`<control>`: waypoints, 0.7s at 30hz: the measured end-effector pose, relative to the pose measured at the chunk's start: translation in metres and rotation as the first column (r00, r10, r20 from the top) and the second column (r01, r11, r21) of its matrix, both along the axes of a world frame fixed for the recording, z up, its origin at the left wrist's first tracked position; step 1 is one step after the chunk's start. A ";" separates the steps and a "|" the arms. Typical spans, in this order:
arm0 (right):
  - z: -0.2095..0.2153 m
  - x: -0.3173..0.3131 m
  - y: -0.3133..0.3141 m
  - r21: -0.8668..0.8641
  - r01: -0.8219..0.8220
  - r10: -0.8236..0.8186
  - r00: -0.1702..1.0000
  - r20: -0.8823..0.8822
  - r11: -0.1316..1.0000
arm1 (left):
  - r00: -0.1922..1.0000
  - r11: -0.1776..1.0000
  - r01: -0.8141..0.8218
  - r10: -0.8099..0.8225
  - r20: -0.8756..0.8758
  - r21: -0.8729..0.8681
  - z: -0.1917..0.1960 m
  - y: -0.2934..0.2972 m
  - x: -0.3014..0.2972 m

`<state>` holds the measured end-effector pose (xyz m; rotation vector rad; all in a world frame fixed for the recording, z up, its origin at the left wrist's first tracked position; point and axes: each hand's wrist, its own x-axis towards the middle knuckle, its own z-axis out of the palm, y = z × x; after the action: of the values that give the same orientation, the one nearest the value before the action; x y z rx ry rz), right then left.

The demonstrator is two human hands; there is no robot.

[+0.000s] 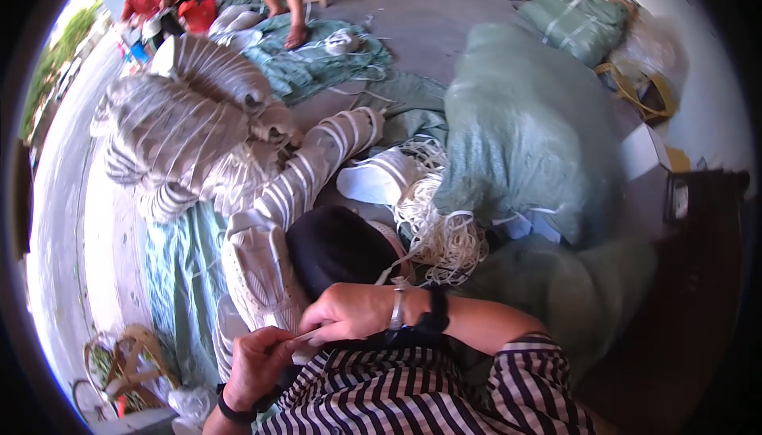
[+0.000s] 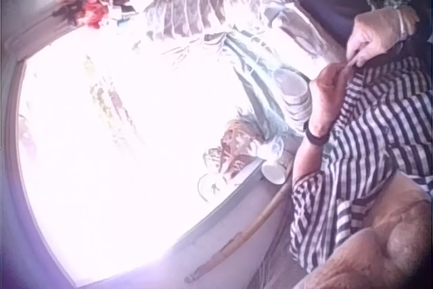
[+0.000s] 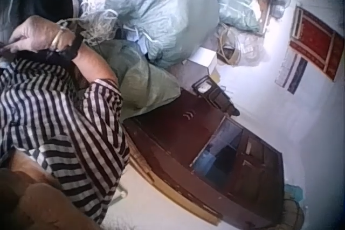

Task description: Lacing white athletic shoes in a workshop environment.

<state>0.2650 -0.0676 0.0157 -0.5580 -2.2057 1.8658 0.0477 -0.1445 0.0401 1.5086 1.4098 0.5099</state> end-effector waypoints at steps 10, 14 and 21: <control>-0.004 -0.027 -0.009 0.003 0.159 -0.159 0.987 0.020 0.987 | 0.998 0.968 -0.034 0.047 -0.045 0.247 -0.024 -0.005 0.000; 0.000 -0.021 0.013 0.026 0.116 -0.118 0.987 0.105 0.993 | 0.998 0.972 -0.051 0.056 -0.013 0.229 -0.031 -0.004 -0.006; -0.007 -0.053 0.049 0.046 0.481 -0.452 0.848 -0.278 0.875 | 0.999 0.970 0.039 -0.041 0.005 0.238 -0.031 0.002 -0.002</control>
<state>0.2122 -0.0188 0.0088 -0.7084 -1.7889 1.4541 0.0455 -0.1422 0.0087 1.7192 1.3439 0.6801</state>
